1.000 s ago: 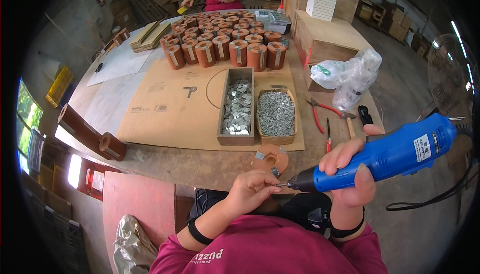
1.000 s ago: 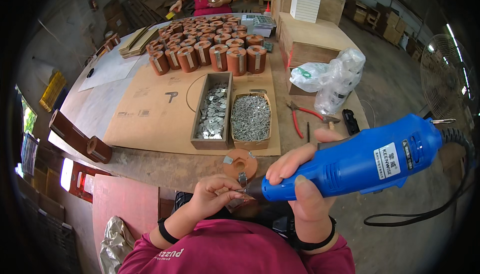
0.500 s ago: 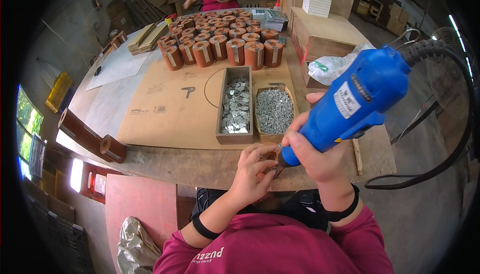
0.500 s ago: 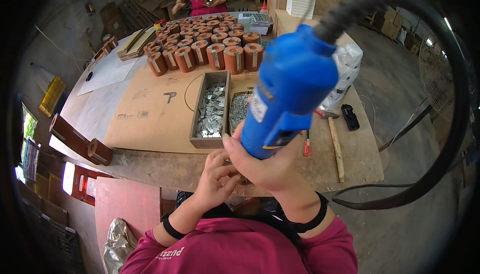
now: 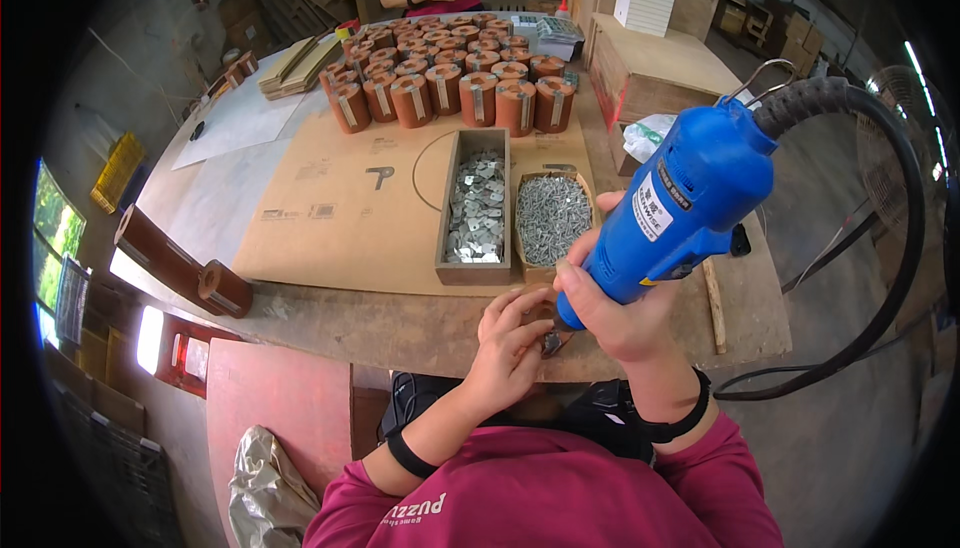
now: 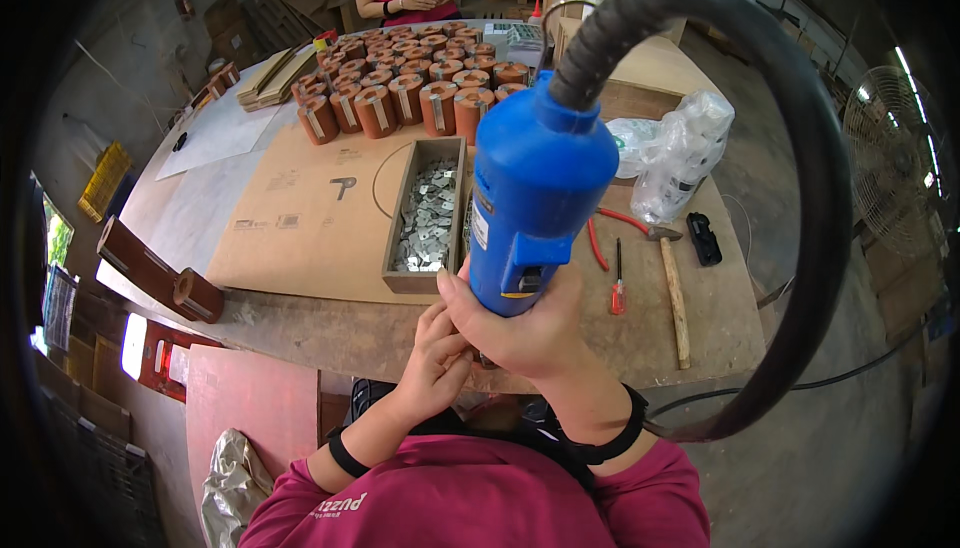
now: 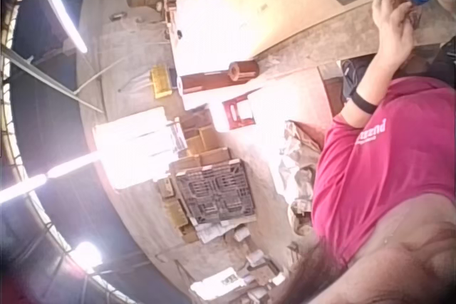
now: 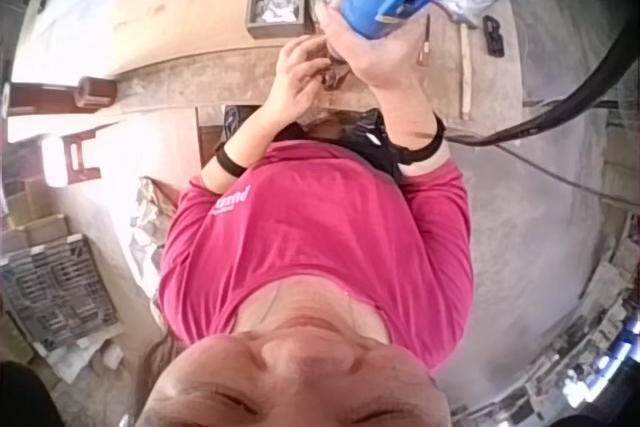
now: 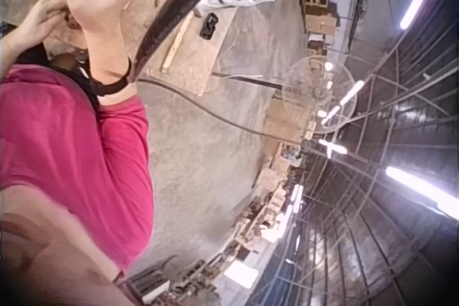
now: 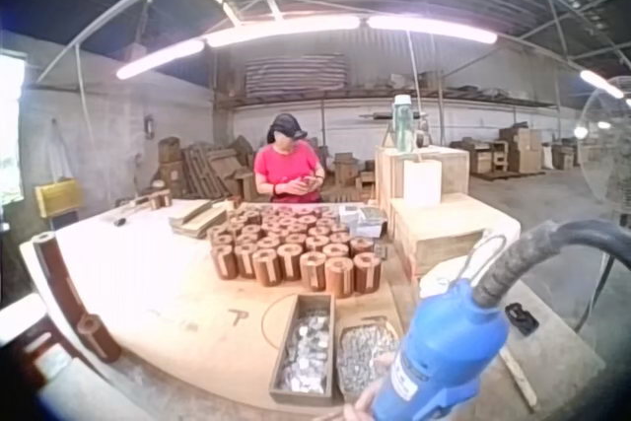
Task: Assembling small circular wooden components with metal brackets and screws using an electric screwdriver.
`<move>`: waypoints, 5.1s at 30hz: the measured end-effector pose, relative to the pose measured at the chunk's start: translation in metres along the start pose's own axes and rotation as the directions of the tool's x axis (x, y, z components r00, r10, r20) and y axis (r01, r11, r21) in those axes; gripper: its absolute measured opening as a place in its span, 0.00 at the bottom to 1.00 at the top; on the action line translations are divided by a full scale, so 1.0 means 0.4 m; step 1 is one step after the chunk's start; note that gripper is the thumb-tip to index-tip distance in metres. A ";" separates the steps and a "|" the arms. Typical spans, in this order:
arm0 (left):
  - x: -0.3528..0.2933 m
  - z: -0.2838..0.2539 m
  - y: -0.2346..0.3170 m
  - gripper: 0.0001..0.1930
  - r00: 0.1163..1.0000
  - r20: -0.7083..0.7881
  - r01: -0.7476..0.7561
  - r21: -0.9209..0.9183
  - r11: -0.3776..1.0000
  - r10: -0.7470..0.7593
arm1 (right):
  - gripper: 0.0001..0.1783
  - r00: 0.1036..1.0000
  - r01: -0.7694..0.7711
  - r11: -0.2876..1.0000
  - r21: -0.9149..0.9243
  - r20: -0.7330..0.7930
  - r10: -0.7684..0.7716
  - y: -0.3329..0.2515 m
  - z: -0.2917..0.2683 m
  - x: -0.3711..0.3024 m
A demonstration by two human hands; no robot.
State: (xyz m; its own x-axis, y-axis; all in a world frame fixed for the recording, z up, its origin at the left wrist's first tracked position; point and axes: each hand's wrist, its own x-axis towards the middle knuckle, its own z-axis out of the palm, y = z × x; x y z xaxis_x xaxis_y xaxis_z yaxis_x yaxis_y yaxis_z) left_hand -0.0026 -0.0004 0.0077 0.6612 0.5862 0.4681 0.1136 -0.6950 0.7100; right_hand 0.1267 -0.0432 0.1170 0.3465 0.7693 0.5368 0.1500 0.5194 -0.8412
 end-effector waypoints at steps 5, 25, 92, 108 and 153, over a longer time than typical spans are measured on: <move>-0.005 0.000 -0.001 0.12 1.000 0.009 0.020 0.006 1.000 -0.020 | 0.30 1.000 0.007 1.000 0.001 0.024 -0.007 0.010 -0.001 -0.003; 0.010 0.071 -0.046 0.22 0.995 -0.104 0.009 0.068 0.998 -0.002 | 0.24 0.999 0.021 0.999 -0.026 0.031 -0.020 0.033 0.028 0.024; 0.017 -0.009 -0.007 0.19 0.997 0.033 -0.077 0.090 0.993 0.075 | 0.15 0.493 -0.801 0.503 0.324 -0.118 0.862 0.341 -0.321 -0.204; -0.001 0.016 -0.033 0.15 0.975 -0.077 -0.207 0.016 0.978 0.208 | 0.44 0.681 -0.716 0.452 -0.531 -0.391 0.620 0.410 -0.340 -0.099; 0.032 0.002 0.011 0.13 0.979 0.194 0.071 -0.032 0.997 -0.064 | 0.15 0.050 -0.535 0.249 0.807 -0.263 0.963 0.711 -0.725 -0.947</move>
State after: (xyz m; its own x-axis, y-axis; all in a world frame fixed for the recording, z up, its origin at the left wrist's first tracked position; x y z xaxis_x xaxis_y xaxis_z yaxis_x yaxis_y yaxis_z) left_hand 0.0070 0.0036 0.0166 0.7837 0.5375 0.3114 0.1362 -0.6378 0.7581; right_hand 0.3064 -0.2949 -0.3442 0.4059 0.4410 -0.8005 -0.8956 0.0175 -0.4445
